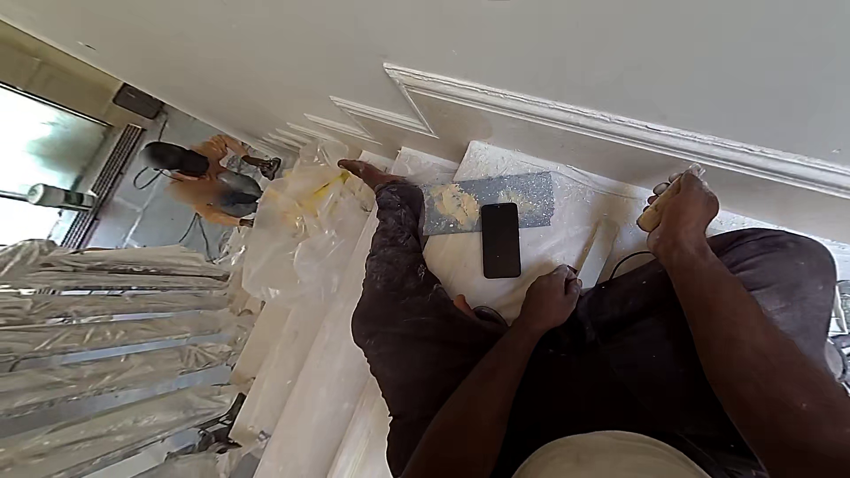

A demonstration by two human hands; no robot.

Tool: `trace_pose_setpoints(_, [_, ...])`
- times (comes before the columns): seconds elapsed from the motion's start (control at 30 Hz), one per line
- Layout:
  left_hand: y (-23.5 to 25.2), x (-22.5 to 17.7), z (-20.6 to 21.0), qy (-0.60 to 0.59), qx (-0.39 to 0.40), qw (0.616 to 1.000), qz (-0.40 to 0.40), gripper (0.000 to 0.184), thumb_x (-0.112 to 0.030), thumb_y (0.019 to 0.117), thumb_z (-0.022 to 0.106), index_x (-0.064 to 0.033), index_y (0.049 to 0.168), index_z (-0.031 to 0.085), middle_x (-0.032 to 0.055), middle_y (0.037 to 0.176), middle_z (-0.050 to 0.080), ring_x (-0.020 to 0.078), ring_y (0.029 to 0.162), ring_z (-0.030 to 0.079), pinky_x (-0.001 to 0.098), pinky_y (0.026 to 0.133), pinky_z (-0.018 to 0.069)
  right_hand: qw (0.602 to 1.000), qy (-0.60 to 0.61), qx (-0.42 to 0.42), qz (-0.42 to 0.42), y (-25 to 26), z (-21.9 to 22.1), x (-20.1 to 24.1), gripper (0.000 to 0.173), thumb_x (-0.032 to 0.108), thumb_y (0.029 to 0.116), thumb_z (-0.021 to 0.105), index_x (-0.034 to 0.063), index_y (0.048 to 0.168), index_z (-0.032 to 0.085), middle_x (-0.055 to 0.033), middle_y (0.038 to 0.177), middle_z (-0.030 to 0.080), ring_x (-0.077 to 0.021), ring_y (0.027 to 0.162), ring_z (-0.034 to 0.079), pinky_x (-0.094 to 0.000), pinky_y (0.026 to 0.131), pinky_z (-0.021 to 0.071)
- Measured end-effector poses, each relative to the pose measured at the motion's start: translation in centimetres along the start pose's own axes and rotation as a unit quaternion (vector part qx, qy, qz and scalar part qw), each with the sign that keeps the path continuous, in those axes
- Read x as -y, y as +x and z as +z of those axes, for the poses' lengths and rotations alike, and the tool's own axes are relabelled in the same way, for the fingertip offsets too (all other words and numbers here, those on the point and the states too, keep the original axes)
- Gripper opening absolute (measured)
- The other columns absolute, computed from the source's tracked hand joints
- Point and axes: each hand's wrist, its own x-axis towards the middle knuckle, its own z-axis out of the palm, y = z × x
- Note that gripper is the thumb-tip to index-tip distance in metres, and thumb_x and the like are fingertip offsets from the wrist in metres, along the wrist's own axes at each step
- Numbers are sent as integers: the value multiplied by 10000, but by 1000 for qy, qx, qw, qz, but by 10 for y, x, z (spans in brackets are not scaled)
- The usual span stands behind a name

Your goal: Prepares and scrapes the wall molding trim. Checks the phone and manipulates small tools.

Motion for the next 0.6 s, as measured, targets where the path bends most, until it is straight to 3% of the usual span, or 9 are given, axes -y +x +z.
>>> trace_pose_setpoints(0.23, [3, -2, 1, -3, -1, 1000, 2, 306, -301, 1076, 517, -45, 1148, 669, 154, 993, 702, 308, 967, 691, 548, 874, 545, 997, 49, -55, -7, 7, -6, 6, 247, 267, 1121, 364, 107, 1055, 540, 2, 777, 599, -113, 646, 624, -291, 607, 551])
trace_pose_setpoints(0.37, [-7, -4, -1, 3, -27, 999, 22, 308, -289, 1086, 519, -36, 1172, 672, 174, 1023, 704, 328, 954, 694, 569, 848, 555, 989, 116, -78, -39, 20, -16, 11, 331, 326, 1144, 276, 87, 1114, 503, -5, 804, 586, -118, 671, 627, -314, 643, 578])
trace_pose_setpoints(0.43, [-7, -4, 0, 14, -21, 999, 28, 319, -290, 1085, 524, -34, 1200, 675, 175, 1083, 703, 331, 1008, 686, 576, 903, 545, 987, 125, -84, -57, 22, -22, 13, 385, 342, 1149, 250, 55, 1142, 507, -19, 829, 595, -128, 699, 630, -328, 675, 580])
trace_pose_setpoints(0.53, [-1, -1, 0, 32, -6, 999, 14, 344, -310, 1075, 509, -49, 1210, 689, 141, 1115, 711, 286, 1071, 678, 528, 981, 522, 984, 132, -109, -43, 21, -20, 18, 377, 344, 1147, 274, 53, 1149, 514, -19, 821, 575, -112, 684, 610, -305, 655, 563])
trace_pose_setpoints(0.6, [1, 1, 1, 39, -11, 999, 14, 338, -301, 1069, 501, -42, 1164, 695, 132, 1035, 708, 266, 1003, 678, 492, 938, 526, 981, 141, -126, -29, 18, -19, 21, 359, 334, 1146, 305, 45, 1210, 508, -39, 864, 583, -123, 701, 614, -307, 656, 556])
